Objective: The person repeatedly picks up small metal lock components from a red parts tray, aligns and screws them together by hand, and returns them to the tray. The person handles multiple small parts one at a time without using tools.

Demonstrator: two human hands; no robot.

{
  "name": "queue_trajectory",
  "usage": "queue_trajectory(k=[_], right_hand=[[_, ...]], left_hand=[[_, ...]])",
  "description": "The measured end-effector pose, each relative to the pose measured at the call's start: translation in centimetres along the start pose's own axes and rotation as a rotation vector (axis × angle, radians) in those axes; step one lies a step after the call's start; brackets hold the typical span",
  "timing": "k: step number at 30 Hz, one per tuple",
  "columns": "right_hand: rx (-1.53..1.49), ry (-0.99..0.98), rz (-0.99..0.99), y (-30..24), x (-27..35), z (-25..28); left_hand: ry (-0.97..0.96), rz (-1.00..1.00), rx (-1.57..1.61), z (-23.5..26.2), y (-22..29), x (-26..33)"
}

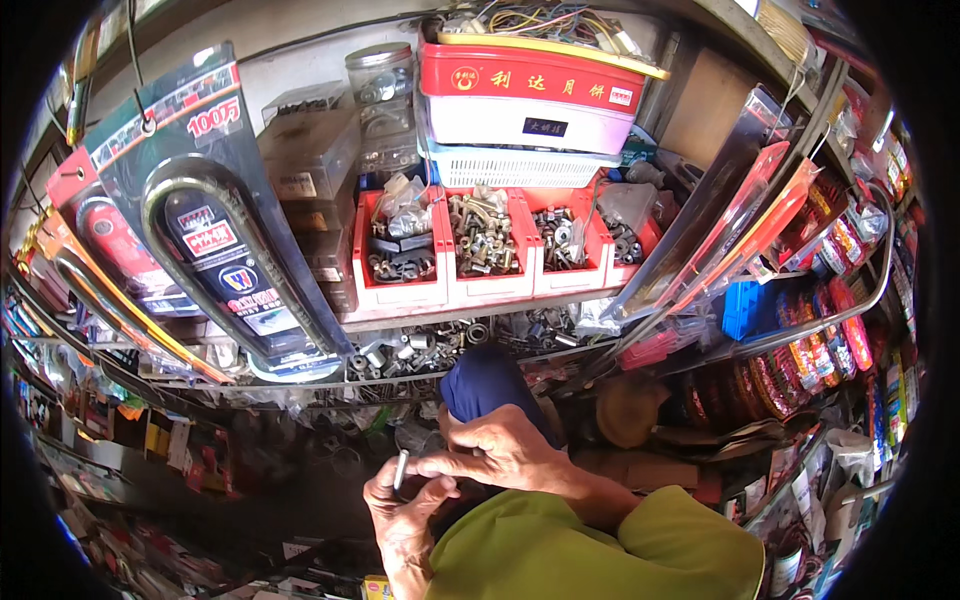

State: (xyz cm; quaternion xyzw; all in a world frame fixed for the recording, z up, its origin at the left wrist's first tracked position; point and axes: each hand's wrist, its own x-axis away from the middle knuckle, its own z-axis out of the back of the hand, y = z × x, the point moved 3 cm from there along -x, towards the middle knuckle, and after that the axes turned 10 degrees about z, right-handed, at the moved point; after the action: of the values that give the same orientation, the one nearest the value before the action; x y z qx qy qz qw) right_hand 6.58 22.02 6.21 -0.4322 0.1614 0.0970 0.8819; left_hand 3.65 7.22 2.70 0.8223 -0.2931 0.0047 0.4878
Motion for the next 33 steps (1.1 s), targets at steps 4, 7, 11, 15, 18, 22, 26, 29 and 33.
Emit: queue_trajectory(k=[4,7,11,15,18,22,26,29,33], right_hand=[[-0.150,0.067,0.037,-0.4,-0.6,-1.1],[-0.098,-0.097,-0.016,-1.5,-1.3,-0.4],[-0.427,-0.068,0.049,-1.8,-1.6,-0.2],[-0.570,-0.023,0.006,-0.8,-2.0,-0.3],[-0.497,-0.084,0.020,0.0,-2.8,-0.1],[-0.378,-0.175,0.010,-0.9,-3.7,-0.2],[-0.411,-0.286,-0.086,0.2,-5.6,-1.8],[-0.275,-0.234,-0.087,1.5,-5.4,-3.4],[-0.399,-0.180,-0.180,5.0,-3.8,-4.7]], left_hand=[[0.000,-0.051,0.036,0.7,0.3,-0.2],[-0.011,-0.017,0.050,1.6,0.5,-0.1],[-0.147,0.129,0.257,1.0,1.0,-0.4],[-0.175,0.209,0.393,1.6,0.1,-0.7],[-0.076,0.206,0.365,1.6,0.0,-1.3],[-0.077,0.303,0.277,1.6,0.0,-1.6],[0.002,0.269,0.344,3.6,-1.5,-1.6],[0.035,0.270,0.289,4.9,-0.8,-2.7],[0.025,0.029,0.227,5.0,-0.4,-2.6]])
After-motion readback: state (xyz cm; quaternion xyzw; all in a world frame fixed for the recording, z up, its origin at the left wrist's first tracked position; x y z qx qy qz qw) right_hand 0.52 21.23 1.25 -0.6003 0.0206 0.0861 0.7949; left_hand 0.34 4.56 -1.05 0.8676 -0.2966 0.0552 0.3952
